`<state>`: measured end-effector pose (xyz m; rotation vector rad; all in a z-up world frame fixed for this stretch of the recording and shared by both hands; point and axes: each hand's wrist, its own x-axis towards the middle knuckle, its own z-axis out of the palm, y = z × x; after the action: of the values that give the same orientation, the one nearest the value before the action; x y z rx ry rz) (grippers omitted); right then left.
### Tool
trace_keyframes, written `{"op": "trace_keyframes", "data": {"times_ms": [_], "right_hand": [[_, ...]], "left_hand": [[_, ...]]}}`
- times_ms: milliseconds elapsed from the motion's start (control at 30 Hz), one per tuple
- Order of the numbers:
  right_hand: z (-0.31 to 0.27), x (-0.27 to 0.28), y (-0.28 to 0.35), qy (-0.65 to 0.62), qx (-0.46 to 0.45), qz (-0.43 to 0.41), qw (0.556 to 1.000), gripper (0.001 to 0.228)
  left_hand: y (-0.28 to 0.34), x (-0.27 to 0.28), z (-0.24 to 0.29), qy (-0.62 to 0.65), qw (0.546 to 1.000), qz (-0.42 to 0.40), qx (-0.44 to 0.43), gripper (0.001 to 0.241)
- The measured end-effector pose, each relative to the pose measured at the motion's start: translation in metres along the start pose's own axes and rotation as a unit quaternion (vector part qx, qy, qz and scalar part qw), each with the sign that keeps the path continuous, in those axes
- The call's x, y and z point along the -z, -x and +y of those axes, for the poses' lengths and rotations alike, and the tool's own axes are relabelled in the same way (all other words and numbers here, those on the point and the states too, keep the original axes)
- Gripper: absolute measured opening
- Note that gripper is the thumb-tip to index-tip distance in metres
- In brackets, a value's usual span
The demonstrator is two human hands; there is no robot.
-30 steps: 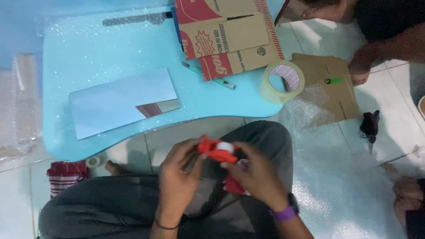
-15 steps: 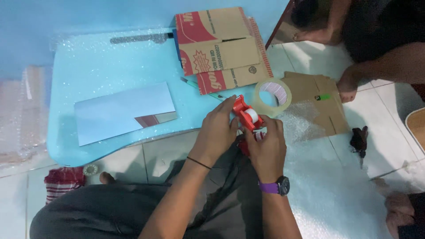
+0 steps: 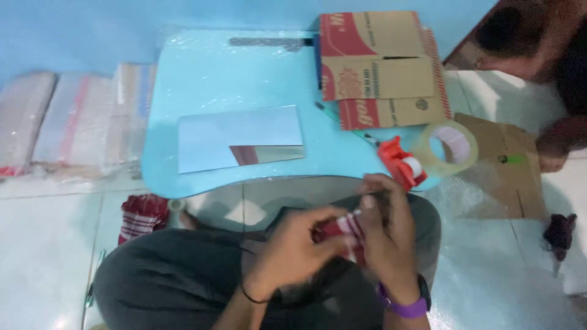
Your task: Cleaning a mirror with a cloth and preparing it for assembly on a board
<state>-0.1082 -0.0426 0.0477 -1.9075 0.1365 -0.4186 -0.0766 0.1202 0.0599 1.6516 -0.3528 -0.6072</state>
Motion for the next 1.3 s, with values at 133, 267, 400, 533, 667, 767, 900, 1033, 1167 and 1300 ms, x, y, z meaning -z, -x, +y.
{"op": "trace_keyframes", "data": {"times_ms": [133,267,400,533,667,767,900,1033,1167,1300], "right_hand": [[-0.02,-0.027,-0.019,-0.034,-0.049,-0.06,0.996,0.039],[-0.033,-0.053,-0.054,0.039,0.075,-0.068,0.994,0.042],[-0.04,-0.087,-0.103,0.106,0.178,-0.093,0.974,0.037],[-0.025,-0.111,-0.131,0.156,0.19,-0.127,0.961,0.03],[-0.009,-0.118,-0.137,0.12,0.169,-0.132,0.969,0.025],[0.006,-0.116,-0.137,0.135,0.17,-0.163,0.963,0.025],[0.009,-0.101,-0.127,0.112,0.147,-0.234,0.955,0.034],[0.014,-0.086,-0.131,0.043,0.13,-0.241,0.961,0.038],[0.033,-0.071,-0.132,0.112,0.122,-0.213,0.963,0.038],[0.041,-0.066,-0.132,0.147,0.135,-0.251,0.947,0.044]], "left_hand": [[0.003,0.051,-0.006,-0.013,0.996,0.08,-0.043,0.016],[-0.024,0.102,-0.007,-0.095,0.968,0.211,-0.096,0.016],[-0.046,0.149,-0.019,-0.182,0.927,0.315,-0.086,0.026],[-0.046,0.147,-0.03,-0.515,0.751,0.402,-0.094,0.069],[-0.057,0.118,-0.021,-0.452,0.835,0.297,-0.103,0.051],[-0.074,0.11,-0.04,-0.482,0.832,0.25,-0.113,0.053],[-0.072,0.127,-0.056,-0.551,0.81,0.199,-0.029,0.052],[-0.059,0.165,-0.069,-0.575,0.776,0.256,-0.037,0.035],[-0.075,0.153,-0.091,-0.627,0.734,0.252,-0.074,0.028],[-0.086,0.1,-0.059,-0.662,0.723,0.148,-0.13,0.037]]}}
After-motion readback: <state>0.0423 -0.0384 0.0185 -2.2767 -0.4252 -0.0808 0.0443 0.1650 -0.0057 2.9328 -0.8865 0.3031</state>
